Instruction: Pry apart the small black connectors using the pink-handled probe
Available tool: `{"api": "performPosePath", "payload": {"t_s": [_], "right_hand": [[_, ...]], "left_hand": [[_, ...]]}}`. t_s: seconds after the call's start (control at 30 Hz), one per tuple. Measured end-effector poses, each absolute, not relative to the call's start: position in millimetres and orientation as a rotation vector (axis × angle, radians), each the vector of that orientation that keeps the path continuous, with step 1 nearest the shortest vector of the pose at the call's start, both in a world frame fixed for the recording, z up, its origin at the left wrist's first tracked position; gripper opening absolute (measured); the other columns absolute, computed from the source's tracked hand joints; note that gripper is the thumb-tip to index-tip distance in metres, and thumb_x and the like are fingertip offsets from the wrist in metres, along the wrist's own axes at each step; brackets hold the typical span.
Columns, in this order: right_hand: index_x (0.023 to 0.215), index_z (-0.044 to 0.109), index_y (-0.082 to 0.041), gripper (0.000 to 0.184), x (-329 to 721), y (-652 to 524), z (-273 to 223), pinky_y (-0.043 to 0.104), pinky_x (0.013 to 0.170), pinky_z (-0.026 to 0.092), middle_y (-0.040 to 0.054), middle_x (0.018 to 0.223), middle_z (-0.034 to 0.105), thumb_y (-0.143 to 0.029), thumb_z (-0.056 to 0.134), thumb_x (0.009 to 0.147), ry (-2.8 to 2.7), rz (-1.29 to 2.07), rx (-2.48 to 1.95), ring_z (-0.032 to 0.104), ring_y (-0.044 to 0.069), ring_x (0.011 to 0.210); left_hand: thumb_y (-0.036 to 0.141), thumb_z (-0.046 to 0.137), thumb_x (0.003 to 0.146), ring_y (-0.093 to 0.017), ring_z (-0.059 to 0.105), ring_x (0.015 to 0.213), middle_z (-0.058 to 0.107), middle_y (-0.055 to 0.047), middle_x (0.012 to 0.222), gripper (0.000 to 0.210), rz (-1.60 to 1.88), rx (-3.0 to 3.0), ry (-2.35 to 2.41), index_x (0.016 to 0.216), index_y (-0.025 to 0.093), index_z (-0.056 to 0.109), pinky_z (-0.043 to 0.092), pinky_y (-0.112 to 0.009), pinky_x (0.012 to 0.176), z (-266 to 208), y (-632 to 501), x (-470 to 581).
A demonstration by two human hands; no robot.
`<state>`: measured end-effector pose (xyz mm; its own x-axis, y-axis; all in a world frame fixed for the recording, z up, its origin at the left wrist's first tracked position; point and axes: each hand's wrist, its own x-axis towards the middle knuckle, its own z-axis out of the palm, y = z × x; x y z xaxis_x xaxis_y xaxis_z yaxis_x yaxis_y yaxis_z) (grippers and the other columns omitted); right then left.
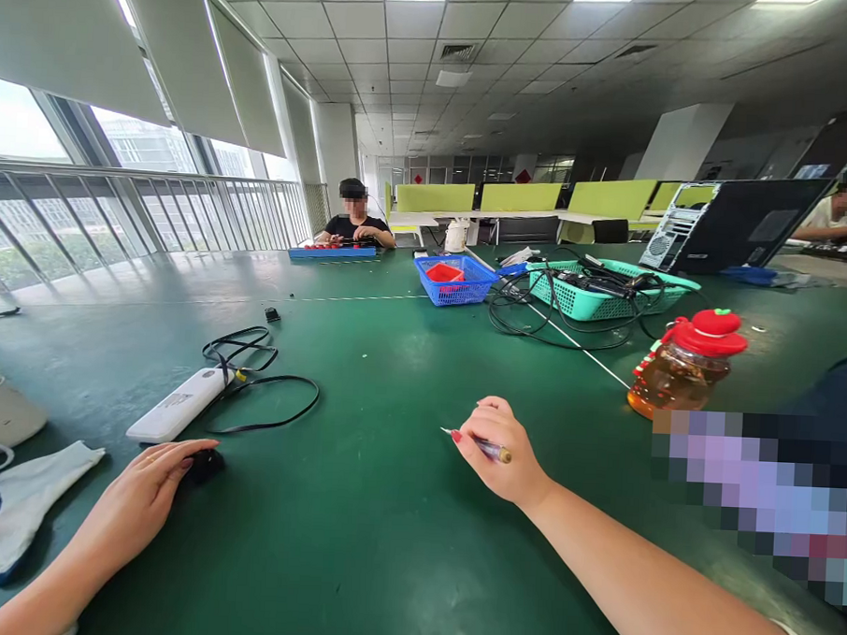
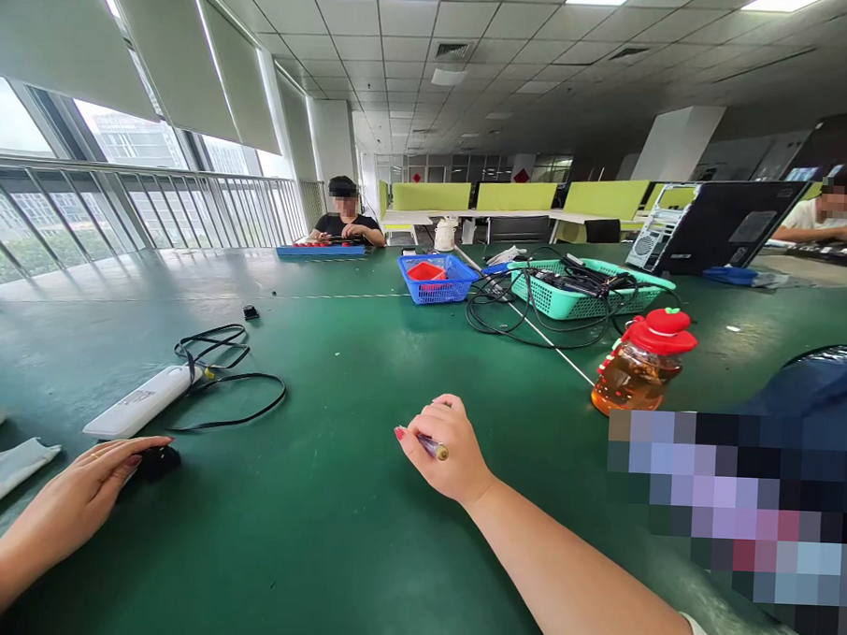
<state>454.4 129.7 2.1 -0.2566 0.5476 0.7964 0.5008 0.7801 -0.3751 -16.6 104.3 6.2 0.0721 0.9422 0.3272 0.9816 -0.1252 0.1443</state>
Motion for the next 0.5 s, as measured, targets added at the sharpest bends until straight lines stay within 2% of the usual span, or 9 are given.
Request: {"api": "performPosePath", "payload": {"t_s": [0.23,0.5], "right_hand": [[0.061,0.049,-0.021,0.032,454.8,129.7,1.3,0.036,0.082,0.039,-0.0056,0.055,0.051,-0.024,0.052,0.093,-1.924,0.053,-0.808,0.044,0.011,0.052],[0.061,0.048,-0.021,0.032,455.2,129.9,0.9,0.035,0.081,0.039,-0.0058,0.054,0.052,-0.024,0.052,0.093,-1.924,0.034,-0.81,0.046,0.011,0.052]], "left_hand": [[0.04,0.028,0.087,-0.025,0.065,0.105,0.071,-0.008,0.112,0.051,-0.533,-2.167,-2.03,0.115,0.021,0.066,0.051,-0.04,0.094,4.5,105.4,-18.9],[0.042,0.031,0.088,-0.026,0.066,0.101,0.071,-0.007,0.113,0.049,-0.699,-1.982,-2.151,0.117,0.022,0.065,0.053,-0.037,0.084,16.3,99.0,-8.3]]}}
